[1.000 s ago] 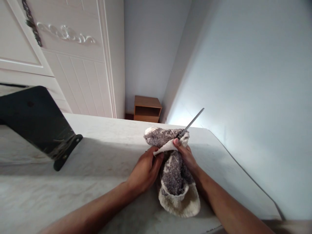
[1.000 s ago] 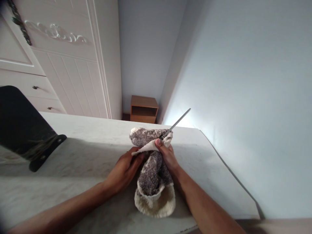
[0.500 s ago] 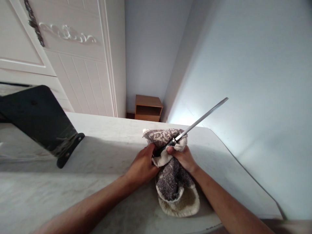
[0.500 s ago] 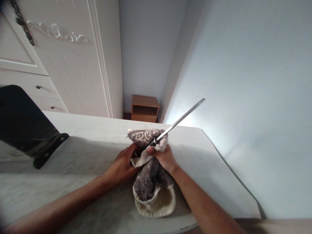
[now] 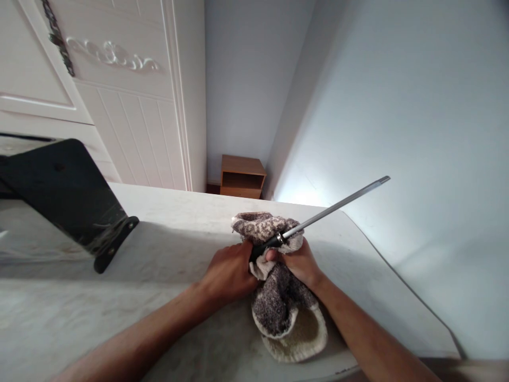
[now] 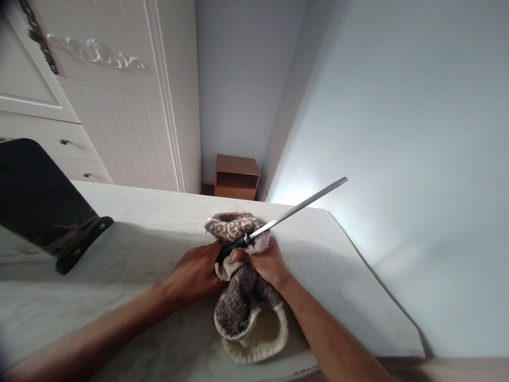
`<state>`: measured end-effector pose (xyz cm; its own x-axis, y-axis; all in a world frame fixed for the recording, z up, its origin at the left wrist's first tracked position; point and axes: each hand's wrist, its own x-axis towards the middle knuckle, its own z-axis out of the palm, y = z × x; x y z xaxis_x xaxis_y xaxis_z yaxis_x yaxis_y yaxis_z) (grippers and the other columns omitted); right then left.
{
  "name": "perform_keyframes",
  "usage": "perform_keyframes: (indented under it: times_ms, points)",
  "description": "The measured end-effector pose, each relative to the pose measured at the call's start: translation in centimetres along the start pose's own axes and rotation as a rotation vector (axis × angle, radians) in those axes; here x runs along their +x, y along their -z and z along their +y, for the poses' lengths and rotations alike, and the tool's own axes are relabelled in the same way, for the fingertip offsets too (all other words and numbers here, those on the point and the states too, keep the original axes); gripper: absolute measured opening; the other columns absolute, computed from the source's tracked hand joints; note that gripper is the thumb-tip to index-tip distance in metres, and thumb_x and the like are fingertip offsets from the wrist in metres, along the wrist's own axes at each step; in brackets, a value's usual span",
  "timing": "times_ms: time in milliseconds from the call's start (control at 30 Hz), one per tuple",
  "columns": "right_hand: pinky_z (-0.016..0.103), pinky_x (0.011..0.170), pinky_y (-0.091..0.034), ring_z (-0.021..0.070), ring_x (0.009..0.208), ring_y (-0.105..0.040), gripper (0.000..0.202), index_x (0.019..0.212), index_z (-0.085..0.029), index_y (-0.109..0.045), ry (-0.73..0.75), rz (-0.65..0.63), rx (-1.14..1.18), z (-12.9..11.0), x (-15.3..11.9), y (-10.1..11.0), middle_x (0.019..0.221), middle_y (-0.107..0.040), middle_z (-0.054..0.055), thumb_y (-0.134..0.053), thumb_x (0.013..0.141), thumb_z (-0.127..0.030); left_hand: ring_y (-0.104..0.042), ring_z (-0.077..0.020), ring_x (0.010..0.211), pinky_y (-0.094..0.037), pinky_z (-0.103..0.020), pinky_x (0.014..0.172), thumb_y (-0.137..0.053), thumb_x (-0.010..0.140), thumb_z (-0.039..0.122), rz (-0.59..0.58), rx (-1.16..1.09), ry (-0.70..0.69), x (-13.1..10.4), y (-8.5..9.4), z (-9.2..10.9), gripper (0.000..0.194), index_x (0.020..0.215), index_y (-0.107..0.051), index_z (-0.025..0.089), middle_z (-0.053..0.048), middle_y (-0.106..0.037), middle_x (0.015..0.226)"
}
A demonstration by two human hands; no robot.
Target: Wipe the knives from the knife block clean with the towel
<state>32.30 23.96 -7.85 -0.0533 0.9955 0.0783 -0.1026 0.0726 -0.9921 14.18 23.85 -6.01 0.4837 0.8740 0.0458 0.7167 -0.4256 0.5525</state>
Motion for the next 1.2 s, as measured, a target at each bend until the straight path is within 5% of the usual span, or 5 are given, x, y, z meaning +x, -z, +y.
perform_keyframes:
  times_ms: [300,500,700,900,1200]
  points:
    - [0.03,0.068,-0.053,0.0172,0.069,-0.064,0.033,0.078,-0.012,-0.071,-0.075,0.042,0.051,-0.7,0.4,0.6,0.079,-0.071,0.007,-0.086,0.056,-0.032,-0.064,-0.0336,0.087,-0.039,-0.033,0.065,-0.054,0.077,0.049,-0.037,-0.06,0.093,-0.4,1.1,1.1,0.041,0.103,-0.047,0.018,-0.014,-0.067,0.1]
    - [0.026,0.064,-0.051,0.0153,0.068,-0.062,0.038,0.082,-0.012,-0.07,-0.063,-0.002,0.04,-1.5,0.0,0.6,0.079,-0.07,0.006,-0.086,0.057,-0.036,-0.062,-0.034,0.093,-0.042,-0.036,0.073,-0.037,0.082,0.072,-0.092,-0.131,-0.063,-0.8,1.6,0.0,0.065,0.112,-0.048,0.016,-0.016,-0.065,0.107]
    - [0.028,0.064,-0.051,0.0158,0.066,-0.062,0.036,0.079,-0.013,-0.071,-0.071,-0.018,0.008,-1.2,0.2,0.7,0.077,-0.069,0.006,-0.085,0.058,-0.038,-0.062,-0.0282,0.095,-0.043,-0.034,0.079,-0.012,0.092,0.064,-0.095,-0.258,-0.091,-0.7,1.5,-1.0,0.063,0.104,-0.054,0.018,-0.012,-0.066,0.102]
    - [0.026,0.066,-0.05,0.014,0.067,-0.06,0.035,0.082,-0.014,-0.071,-0.061,-0.024,0.017,-0.8,0.4,0.8,0.079,-0.069,0.004,-0.085,0.06,-0.037,-0.061,-0.0262,0.091,-0.042,-0.033,0.077,-0.031,0.089,0.068,-0.097,-0.288,0.011,0.0,1.5,-1.1,0.054,0.095,-0.056,0.021,-0.009,-0.067,0.098]
    - [0.024,0.064,-0.05,0.0142,0.068,-0.062,0.039,0.089,-0.013,-0.07,-0.07,-0.028,0.016,-1.0,0.7,1.3,0.087,-0.071,0.007,-0.084,0.062,-0.039,-0.043,-0.0098,0.046,-0.033,-0.022,0.042,-0.051,0.082,0.063,-0.073,-0.973,0.102,1.4,-0.2,-1.8,0.046,0.076,-0.045,0.018,0.003,-0.048,0.06]
